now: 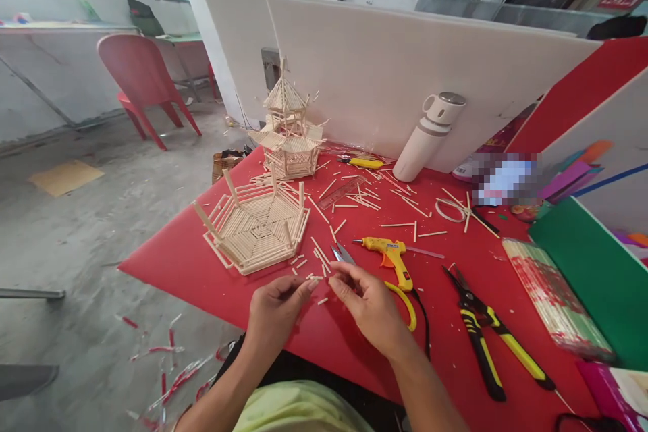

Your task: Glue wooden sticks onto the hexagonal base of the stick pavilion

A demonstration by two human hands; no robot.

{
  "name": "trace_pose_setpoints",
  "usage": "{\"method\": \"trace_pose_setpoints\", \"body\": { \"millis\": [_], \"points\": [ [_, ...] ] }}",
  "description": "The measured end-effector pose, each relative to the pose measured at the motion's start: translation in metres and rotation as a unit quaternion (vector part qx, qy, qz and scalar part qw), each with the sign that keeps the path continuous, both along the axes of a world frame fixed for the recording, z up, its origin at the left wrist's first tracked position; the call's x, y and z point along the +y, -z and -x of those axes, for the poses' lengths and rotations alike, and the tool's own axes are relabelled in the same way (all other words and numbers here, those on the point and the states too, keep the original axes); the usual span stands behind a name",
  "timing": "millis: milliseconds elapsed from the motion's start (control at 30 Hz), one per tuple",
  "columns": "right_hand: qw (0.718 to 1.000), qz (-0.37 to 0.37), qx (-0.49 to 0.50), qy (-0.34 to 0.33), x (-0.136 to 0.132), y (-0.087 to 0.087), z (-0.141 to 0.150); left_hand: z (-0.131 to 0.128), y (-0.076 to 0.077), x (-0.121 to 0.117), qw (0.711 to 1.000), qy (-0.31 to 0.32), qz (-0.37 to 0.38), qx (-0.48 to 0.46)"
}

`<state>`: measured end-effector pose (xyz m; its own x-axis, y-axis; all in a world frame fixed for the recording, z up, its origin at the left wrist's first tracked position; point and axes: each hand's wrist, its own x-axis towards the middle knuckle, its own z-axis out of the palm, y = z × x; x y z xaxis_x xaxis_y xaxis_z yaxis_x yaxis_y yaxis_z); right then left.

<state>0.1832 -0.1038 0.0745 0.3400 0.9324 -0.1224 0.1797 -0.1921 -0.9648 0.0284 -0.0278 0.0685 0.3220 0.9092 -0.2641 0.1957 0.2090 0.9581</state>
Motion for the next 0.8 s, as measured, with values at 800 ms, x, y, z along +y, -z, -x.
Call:
{"method": "trace_pose_setpoints", "body": {
  "millis": [800],
  "points": [
    [0.977, -0.050, 0.103, 0.180, 0.051, 0.025, 0.055, 0.038, 0.015, 0.008, 0.996, -0.011, 0.064, -0.064]
  ]
}}
